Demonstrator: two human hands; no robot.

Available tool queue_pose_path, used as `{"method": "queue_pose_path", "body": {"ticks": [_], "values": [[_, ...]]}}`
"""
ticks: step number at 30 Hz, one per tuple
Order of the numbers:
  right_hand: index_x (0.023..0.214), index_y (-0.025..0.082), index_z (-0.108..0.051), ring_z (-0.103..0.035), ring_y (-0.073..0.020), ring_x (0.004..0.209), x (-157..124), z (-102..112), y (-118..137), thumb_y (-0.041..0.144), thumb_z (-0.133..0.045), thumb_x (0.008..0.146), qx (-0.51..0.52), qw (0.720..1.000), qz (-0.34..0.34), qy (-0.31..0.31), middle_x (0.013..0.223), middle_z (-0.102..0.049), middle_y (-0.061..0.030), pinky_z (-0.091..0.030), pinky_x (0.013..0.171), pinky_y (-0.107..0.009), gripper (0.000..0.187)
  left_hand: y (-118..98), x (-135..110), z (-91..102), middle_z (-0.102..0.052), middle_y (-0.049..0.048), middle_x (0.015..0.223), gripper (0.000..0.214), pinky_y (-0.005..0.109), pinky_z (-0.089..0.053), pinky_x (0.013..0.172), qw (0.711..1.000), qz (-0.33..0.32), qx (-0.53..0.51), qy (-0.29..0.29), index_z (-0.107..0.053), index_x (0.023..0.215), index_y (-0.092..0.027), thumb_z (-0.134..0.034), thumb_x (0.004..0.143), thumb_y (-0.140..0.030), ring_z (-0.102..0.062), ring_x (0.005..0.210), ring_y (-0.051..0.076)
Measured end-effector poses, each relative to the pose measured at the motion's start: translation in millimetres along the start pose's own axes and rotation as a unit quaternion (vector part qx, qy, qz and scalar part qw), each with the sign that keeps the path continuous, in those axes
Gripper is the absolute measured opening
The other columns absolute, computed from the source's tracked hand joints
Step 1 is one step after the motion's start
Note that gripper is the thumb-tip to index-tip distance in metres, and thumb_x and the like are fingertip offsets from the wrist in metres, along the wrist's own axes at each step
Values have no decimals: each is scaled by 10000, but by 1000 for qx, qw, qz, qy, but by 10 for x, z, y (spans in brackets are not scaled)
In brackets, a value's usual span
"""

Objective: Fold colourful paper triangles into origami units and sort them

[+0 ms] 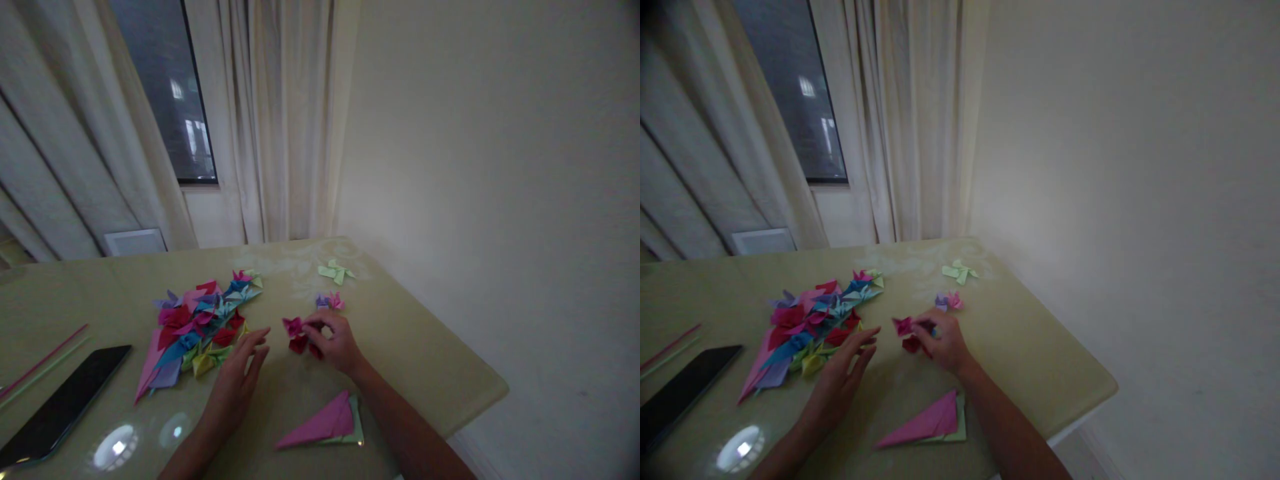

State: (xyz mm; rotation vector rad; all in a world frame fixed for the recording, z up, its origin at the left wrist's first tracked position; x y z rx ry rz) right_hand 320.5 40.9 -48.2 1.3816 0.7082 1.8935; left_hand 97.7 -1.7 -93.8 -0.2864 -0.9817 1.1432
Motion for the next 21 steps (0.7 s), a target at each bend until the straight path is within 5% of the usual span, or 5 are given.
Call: {"method": "queue_pose_path", "body": {"ticks": [4, 7, 10, 14, 21], "values": [[933, 188, -713, -701, -215, 787, 54, 923, -483, 464, -692, 913, -6, 964, -114, -241, 879, -755, -75, -569, 746, -339, 277, 242, -23, 205, -743, 118, 1286, 350, 608, -541, 955, 960, -38, 272, -47, -724, 1255, -295, -526, 993, -414, -654, 1174, 382], [863, 184, -706, -702, -239, 791, 32, 1256, -744, 486, -707, 847, -42, 944, -162, -285, 851, -747, -88, -566, 770, -370, 303, 350, -50, 193, -779, 115, 1146, 320, 538, -553, 834, 942, -62, 329, -34, -758, 1128, -298, -470, 1002, -355, -696, 1039, 349], [850, 178, -714, -698, -234, 778, 34, 1257, -883, 486, -712, 813, -36, 947, -185, -260, 843, -748, -87, -561, 752, -358, 311, 323, -52, 140, -793, 96, 1028, 337, 542, -530, 802, 946, -69, 316, -13, -753, 990, -303, -416, 1003, -302, -720, 938, 336], [852, 178, -710, -662, -193, 716, 117, 933, -828, 443, -723, 797, 24, 974, -173, -143, 800, -735, -52, -528, 678, -298, 271, 145, -19, 180, -784, 81, 1038, 246, 618, -496, 873, 955, -61, 289, -28, -705, 966, -311, -461, 966, -345, -714, 957, 365], [725, 181, -678, -584, -146, 625, 55, 610, -720, 334, -695, 820, -26, 983, -166, 71, 670, -648, 11, -442, 611, -255, 182, -12, 33, 282, -761, 84, 1079, 124, 489, -502, 886, 965, -22, 256, -53, -609, 996, -265, -512, 930, -302, -718, 998, 313]]}}
Point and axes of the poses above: each hand's wrist, its own x-axis towards the middle knuckle, its own z-axis out of the back of the hand, y = z × x, the point moved 10 cm from there along x, towards the middle knuckle
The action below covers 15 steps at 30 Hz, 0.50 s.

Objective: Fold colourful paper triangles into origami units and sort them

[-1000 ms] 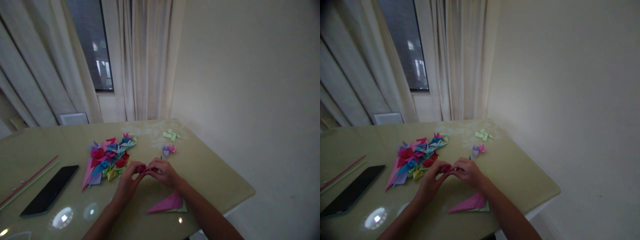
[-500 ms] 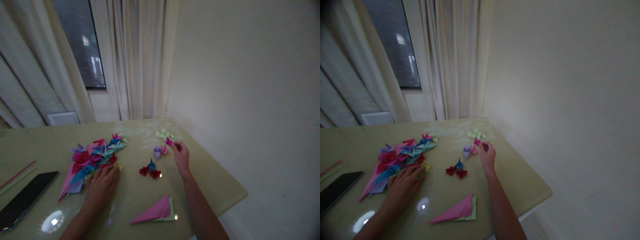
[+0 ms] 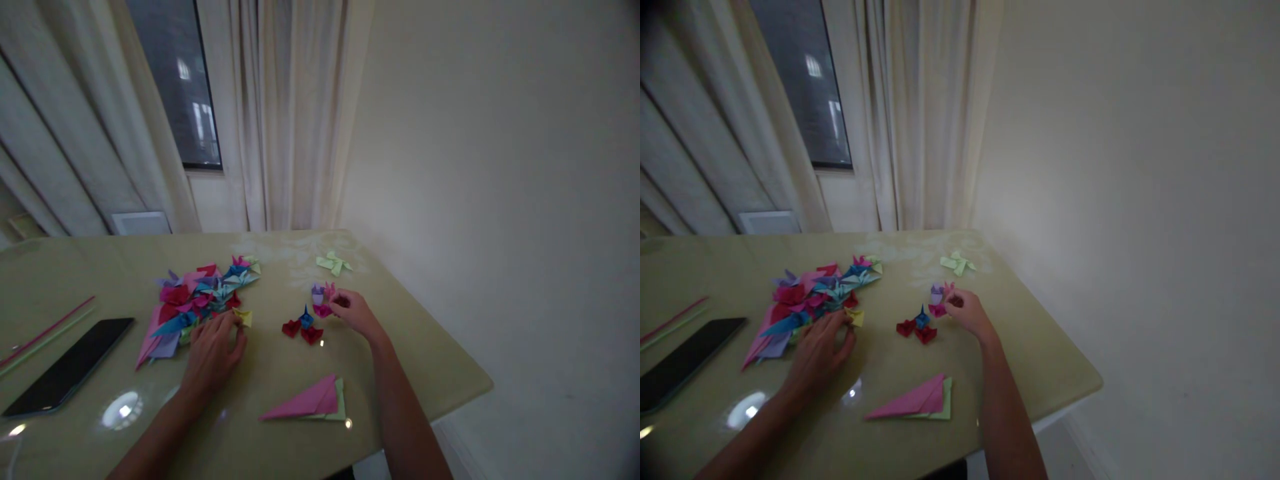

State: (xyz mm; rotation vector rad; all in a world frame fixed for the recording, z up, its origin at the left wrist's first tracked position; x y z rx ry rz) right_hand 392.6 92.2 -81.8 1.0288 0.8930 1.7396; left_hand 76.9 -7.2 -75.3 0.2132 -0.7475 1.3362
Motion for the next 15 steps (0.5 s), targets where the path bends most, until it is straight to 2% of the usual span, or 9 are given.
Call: {"method": "queue_pose_path", "body": {"ticks": [2, 4, 6, 8, 10, 12, 13, 15], "values": [[718, 174, -697, -577, -149, 612, -20, 13, -46, 318, -700, 828, -57, 998, -4, 15, 647, -637, 10, -426, 603, -261, 180, -58, 3, 24, -759, 81, 1106, 119, 454, -502, 905, 1000, -9, -28, -8, -617, 994, -258, -521, 938, -300, -718, 1042, 297], [728, 173, -715, -567, -152, 607, -27, 62, -14, 320, -721, 833, -114, 993, 7, -8, 681, -652, -6, -424, 602, -273, 180, -142, -4, 75, -748, 98, 1199, 127, 439, -501, 936, 998, -26, -58, -30, -631, 1004, -252, -524, 951, -296, -707, 1119, 289], [759, 183, -723, -559, -156, 625, -51, 89, 152, 335, -734, 853, -153, 985, 44, -59, 747, -669, -23, -437, 620, -284, 180, -244, -20, 125, -738, 109, 1254, 123, 438, -496, 967, 995, -44, -79, -49, -649, 1002, -249, -540, 956, -281, -695, 1166, 286], [828, 198, -723, -574, -169, 674, -115, -15, 416, 382, -745, 890, -154, 979, 104, -89, 806, -676, -30, -465, 657, -293, 196, -359, -42, 145, -743, 102, 1255, 113, 438, -488, 984, 993, -61, -87, -51, -669, 984, -253, -561, 952, -261, -695, 1164, 281], [958, 204, -724, -614, -189, 756, -216, -310, 703, 452, -770, 909, -137, 972, 180, -56, 874, -691, -42, -497, 715, -305, 257, -466, -69, 140, -750, 88, 1243, 107, 432, -487, 981, 992, -74, -90, -42, -687, 964, -260, -582, 946, -246, -702, 1139, 275], [1085, 209, -715, -644, -203, 824, -350, -707, 926, 496, -811, 889, -136, 959, 249, 17, 950, -705, -61, -518, 762, -312, 361, -544, -98, 120, -749, 79, 1235, 100, 422, -494, 963, 992, -80, -93, -32, -696, 965, -265, -602, 942, -244, -707, 1112, 269], [1118, 213, -713, -655, -205, 850, -417, -885, 995, 491, -807, 901, -140, 950, 274, 46, 975, -709, -67, -522, 774, -310, 365, -571, -112, 109, -746, 78, 1231, 98, 418, -498, 954, 992, -81, -95, -29, -698, 978, -267, -610, 941, -245, -707, 1107, 268], [1110, 226, -726, -674, -201, 880, -508, -1126, 1060, 434, -734, 978, -148, 938, 304, 70, 981, -720, -69, -525, 785, -301, 247, -611, -135, 86, -742, 78, 1223, 109, 417, -501, 947, 991, -86, -101, -26, -693, 1014, -270, -614, 944, -244, -705, 1110, 267]]}}
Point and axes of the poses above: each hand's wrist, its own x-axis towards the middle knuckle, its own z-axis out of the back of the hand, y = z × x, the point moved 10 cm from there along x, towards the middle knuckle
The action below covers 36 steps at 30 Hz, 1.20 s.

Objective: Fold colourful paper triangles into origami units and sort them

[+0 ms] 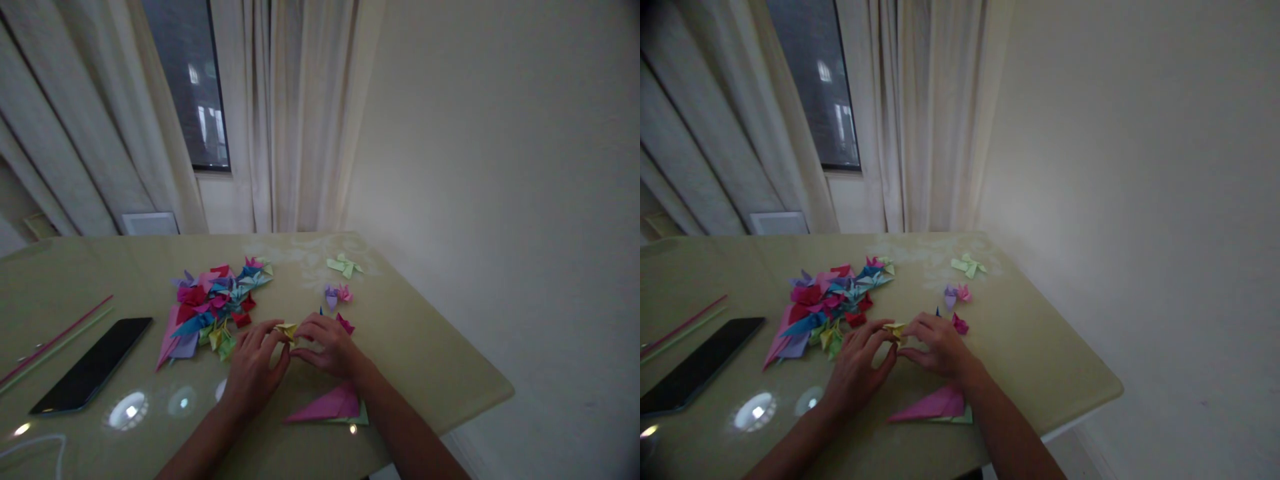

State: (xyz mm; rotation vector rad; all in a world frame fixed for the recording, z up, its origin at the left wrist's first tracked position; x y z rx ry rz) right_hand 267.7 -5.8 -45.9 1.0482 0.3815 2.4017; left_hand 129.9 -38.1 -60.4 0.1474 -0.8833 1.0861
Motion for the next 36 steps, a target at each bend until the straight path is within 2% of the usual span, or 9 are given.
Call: {"method": "queue_pose_path", "body": {"ticks": [5, 10, 12, 17, 22, 25, 29, 32, 36], "values": [[1012, 232, -755, -701, -191, 865, -17, 71, -130, 328, -606, 1058, 19, 998, -28, -60, 924, -743, -63, -552, 798, -306, 183, 30, -2, -39, -745, 81, 1236, 138, 422, -507, 945, 1000, -1, -11, -2, -683, 1087, -284, -586, 992, -309, -702, 1123, 271], [913, 205, -715, -664, -177, 749, -224, 853, -705, 322, -646, 973, 4, 966, -153, -210, 907, -708, -58, -560, 720, -302, 148, 392, -38, -23, -681, 148, 1398, 318, 579, -451, 1023, 988, 85, 127, 7, -665, 1243, -257, -575, 977, -407, -621, 1245, 384], [882, 194, -696, -641, -163, 679, -345, 1084, -943, 327, -664, 916, 1, 952, -204, -228, 860, -694, -46, -533, 648, -279, 141, 555, -76, -52, -627, 194, 1458, 413, 637, -430, 1030, 977, 108, 181, 28, -650, 1321, -224, -559, 963, -410, -548, 1322, 434], [765, 185, -676, -576, -150, 591, -546, 1083, -1338, 302, -658, 818, -8, 947, -293, -134, 659, -647, 2, -444, 579, -251, 130, 802, -104, -197, -711, 179, 1264, 394, 534, -510, 972, 979, 92, 165, 77, -693, 1295, -192, -461, 992, -290, -612, 1174, 366], [718, 191, -668, -552, -142, 587, -637, 897, -1428, 241, -654, 788, -35, 945, -321, -55, 634, -627, 23, -393, 574, -240, 87, 783, -43, -219, -771, 94, 1186, 354, 436, -560, 941, 990, 70, 67, 102, -712, 1255, -236, -465, 1002, -251, -686, 1117, 302], [716, 197, -685, -569, -157, 615, -597, 954, -1375, 253, -686, 816, -88, 942, -319, -63, 691, -644, -1, -409, 602, -261, 115, 687, 2, -165, -793, 70, 1148, 299, 407, -577, 914, 993, 62, 22, 93, -724, 1211, -245, -499, 1017, -276, -719, 1078, 278], [792, 201, -687, -611, -193, 756, -389, 1042, -1002, 383, -629, 984, -111, 951, -243, -159, 824, -655, -47, -470, 723, -306, 270, 604, 43, 4, -814, 48, 1072, 240, 398, -579, 909, 998, 62, -4, 8, -744, 1122, -257, -530, 1049, -337, -746, 1008, 256], [910, 205, -708, -628, -199, 814, -173, 721, -603, 434, -621, 1034, -42, 978, -159, -130, 892, -678, -56, -501, 789, -319, 274, 497, 43, 78, -814, 44, 1044, 220, 363, -583, 876, 998, 48, -26, -40, -737, 1134, -250, -572, 1050, -368, -749, 971, 231], [1222, 202, -709, -673, -222, 997, -6, 181, -167, 536, -721, 970, 55, 995, -82, -34, 1114, -707, -98, -541, 892, -336, 418, 112, 24, 56, -808, 28, 1013, 165, 306, -555, 846, 996, -62, -64, -30, -722, 1153, -243, -604, 1046, -286, -729, 923, 184]]}}
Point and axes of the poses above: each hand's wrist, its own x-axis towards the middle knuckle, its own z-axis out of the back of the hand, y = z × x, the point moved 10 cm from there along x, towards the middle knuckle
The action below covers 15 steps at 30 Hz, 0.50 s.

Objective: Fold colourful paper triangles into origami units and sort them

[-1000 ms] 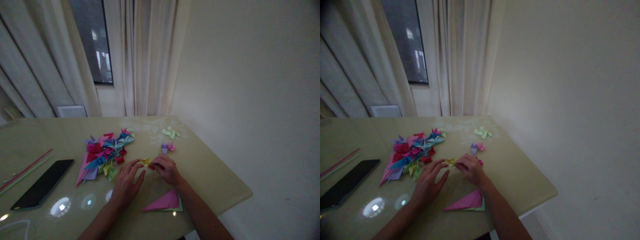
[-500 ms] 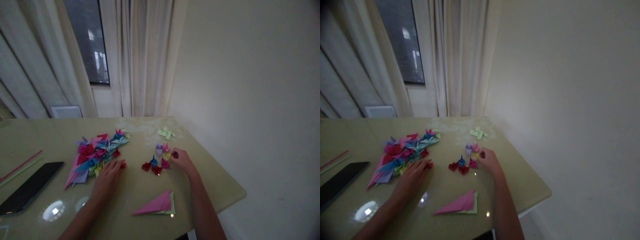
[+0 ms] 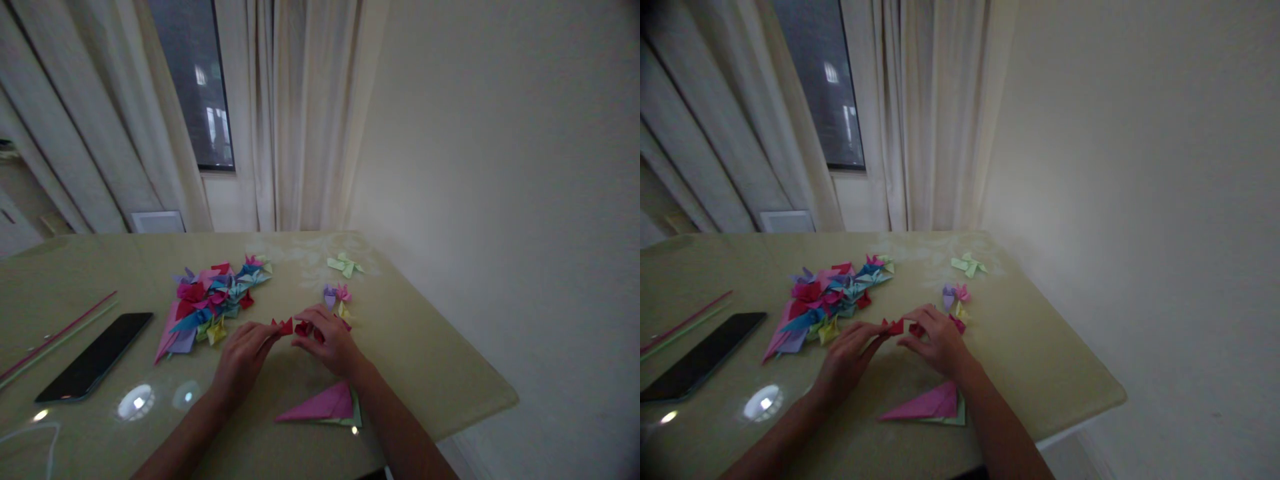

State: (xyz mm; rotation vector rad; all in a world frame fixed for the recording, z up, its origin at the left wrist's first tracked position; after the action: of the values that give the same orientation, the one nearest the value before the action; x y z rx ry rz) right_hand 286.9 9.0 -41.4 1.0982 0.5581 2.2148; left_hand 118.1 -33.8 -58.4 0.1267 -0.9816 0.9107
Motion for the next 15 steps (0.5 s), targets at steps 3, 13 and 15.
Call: {"method": "queue_pose_path", "body": {"ticks": [3, 13, 15], "values": [[1229, 202, -721, -684, -208, 1008, -5, -200, 59, 487, -690, 1005, 50, 998, 2, 36, 1131, -720, -98, -555, 899, -333, 364, -219, -20, -58, -802, 25, 1049, 174, 320, -523, 885, 998, -64, -5, 26, -712, 1177, -246, -614, 1037, -214, -710, 945, 179], [1111, 204, -755, -712, -220, 982, 54, 108, -264, 239, -629, 1039, -34, 993, -17, -108, 1048, -748, -91, -581, 902, -347, 150, 166, 20, 8, -696, 138, 1330, 409, 468, -504, 1052, 986, 85, 138, 43, -621, 1387, -202, -612, 1005, -348, -641, 1225, 323], [1141, 187, -755, -715, -234, 1043, 113, 111, -382, 178, -591, 1037, -92, 989, -26, -111, 1129, -749, -117, -583, 959, -375, 194, 432, -56, -1, -688, 181, 1292, 499, 537, -504, 1018, 958, 172, 207, 94, -638, 1363, -153, -638, 960, -448, -629, 1195, 390]]}}
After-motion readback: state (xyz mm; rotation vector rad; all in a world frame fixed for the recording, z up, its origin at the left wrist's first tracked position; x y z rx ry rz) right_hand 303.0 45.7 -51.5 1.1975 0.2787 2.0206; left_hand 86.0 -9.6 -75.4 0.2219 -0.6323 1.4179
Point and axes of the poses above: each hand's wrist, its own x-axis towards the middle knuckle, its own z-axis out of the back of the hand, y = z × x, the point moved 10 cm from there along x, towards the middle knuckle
